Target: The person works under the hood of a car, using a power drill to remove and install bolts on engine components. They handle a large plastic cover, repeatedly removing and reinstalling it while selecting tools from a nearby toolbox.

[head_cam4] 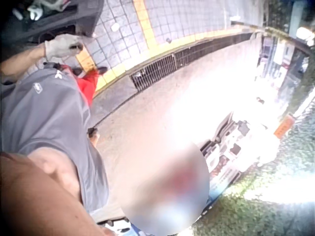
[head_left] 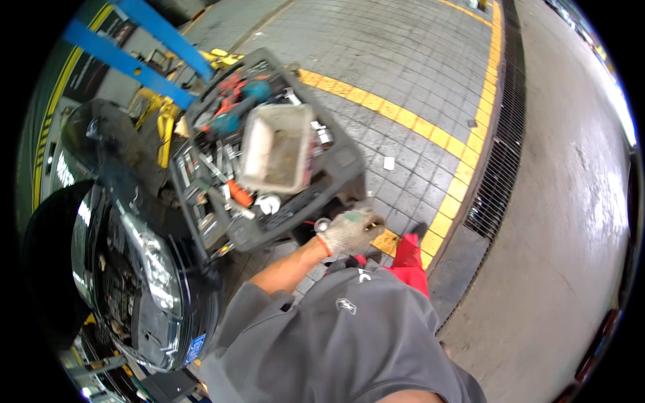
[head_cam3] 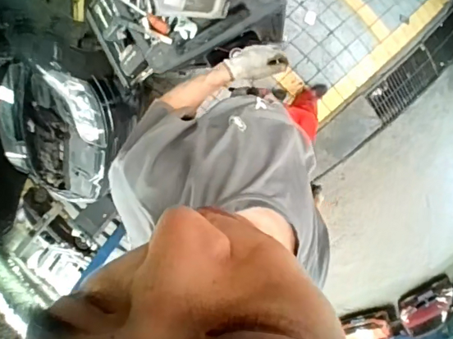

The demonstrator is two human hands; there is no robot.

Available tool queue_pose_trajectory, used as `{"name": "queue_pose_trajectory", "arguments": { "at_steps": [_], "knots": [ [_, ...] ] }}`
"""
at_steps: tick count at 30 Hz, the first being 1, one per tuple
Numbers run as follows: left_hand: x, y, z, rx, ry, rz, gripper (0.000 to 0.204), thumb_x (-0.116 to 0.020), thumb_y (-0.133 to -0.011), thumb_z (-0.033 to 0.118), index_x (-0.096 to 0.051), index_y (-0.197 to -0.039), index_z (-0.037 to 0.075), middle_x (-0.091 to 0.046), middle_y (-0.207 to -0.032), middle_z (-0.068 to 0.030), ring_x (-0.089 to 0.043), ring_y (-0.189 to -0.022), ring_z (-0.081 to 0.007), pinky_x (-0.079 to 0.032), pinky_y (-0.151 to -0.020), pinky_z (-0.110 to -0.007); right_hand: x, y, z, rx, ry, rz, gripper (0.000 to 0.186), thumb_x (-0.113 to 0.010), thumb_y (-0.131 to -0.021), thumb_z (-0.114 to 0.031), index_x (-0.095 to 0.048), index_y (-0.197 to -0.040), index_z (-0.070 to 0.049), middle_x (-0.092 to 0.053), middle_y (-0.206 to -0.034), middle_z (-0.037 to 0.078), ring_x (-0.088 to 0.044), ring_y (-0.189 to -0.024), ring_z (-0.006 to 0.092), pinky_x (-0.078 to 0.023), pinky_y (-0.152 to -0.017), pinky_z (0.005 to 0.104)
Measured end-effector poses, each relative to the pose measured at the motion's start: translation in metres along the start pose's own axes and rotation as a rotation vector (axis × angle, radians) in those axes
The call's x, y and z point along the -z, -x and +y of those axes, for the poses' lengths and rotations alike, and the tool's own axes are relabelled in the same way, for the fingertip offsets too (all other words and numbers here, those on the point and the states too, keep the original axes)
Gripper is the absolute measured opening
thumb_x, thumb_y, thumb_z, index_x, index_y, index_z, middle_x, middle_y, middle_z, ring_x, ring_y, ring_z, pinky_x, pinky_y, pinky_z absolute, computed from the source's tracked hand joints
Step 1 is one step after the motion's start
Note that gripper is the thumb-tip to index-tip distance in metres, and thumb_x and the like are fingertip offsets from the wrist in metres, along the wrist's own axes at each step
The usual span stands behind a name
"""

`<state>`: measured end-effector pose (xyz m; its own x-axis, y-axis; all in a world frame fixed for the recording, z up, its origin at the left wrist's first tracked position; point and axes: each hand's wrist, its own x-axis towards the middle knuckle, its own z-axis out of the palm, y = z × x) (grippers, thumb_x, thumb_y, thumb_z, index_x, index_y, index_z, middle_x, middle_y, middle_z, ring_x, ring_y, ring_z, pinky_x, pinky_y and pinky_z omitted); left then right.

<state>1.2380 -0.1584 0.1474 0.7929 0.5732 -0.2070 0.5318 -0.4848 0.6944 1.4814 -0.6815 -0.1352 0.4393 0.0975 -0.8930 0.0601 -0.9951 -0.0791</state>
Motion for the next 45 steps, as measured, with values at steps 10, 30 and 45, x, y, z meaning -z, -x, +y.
{"name": "queue_pose_trajectory", "arguments": {
  "at_steps": [10,30,45],
  "knots": [
    [0.005,-0.148,0.020,0.147,0.059,0.173,0.023,-0.065,-0.097,0.029,-0.071,-0.107,0.009,-0.070,-0.107,-0.0113,-0.069,-0.102,-0.0329,-0.056,-0.087,-0.041,0.202,-0.132,-0.185,0.241,-0.017,0.042,0.045,-0.057,-0.102,-0.023,-0.057,-0.139,0.003,-0.069,-0.094,0.009,-0.066,-0.074,0.0166,-0.057,-0.070,0.0325],
    [0.106,-0.288,-0.089,0.804,0.395,0.846,0.029,-0.063,-0.099,0.026,-0.071,-0.112,0.002,-0.072,-0.107,-0.0159,-0.070,-0.099,-0.0289,-0.054,-0.088,-0.037,0.404,-0.207,-0.792,0.766,0.469,-0.117,0.038,-0.062,-0.097,-0.023,-0.063,-0.130,-0.003,-0.071,-0.101,0.012,-0.069,-0.085,0.0231,-0.059,-0.076,0.0365],
    [0.302,-0.377,-0.189,0.988,0.267,1.392,0.020,-0.067,-0.096,0.016,-0.071,-0.111,0.003,-0.069,-0.106,-0.0101,-0.067,-0.089,-0.0216,-0.054,-0.080,-0.032,0.484,-0.392,-1.051,1.135,1.756,-0.030,0.014,-0.076,-0.082,-0.022,-0.074,-0.086,-0.009,-0.077,-0.091,0.018,-0.076,-0.084,0.0314,-0.061,-0.074,0.0457]
  ]
}}
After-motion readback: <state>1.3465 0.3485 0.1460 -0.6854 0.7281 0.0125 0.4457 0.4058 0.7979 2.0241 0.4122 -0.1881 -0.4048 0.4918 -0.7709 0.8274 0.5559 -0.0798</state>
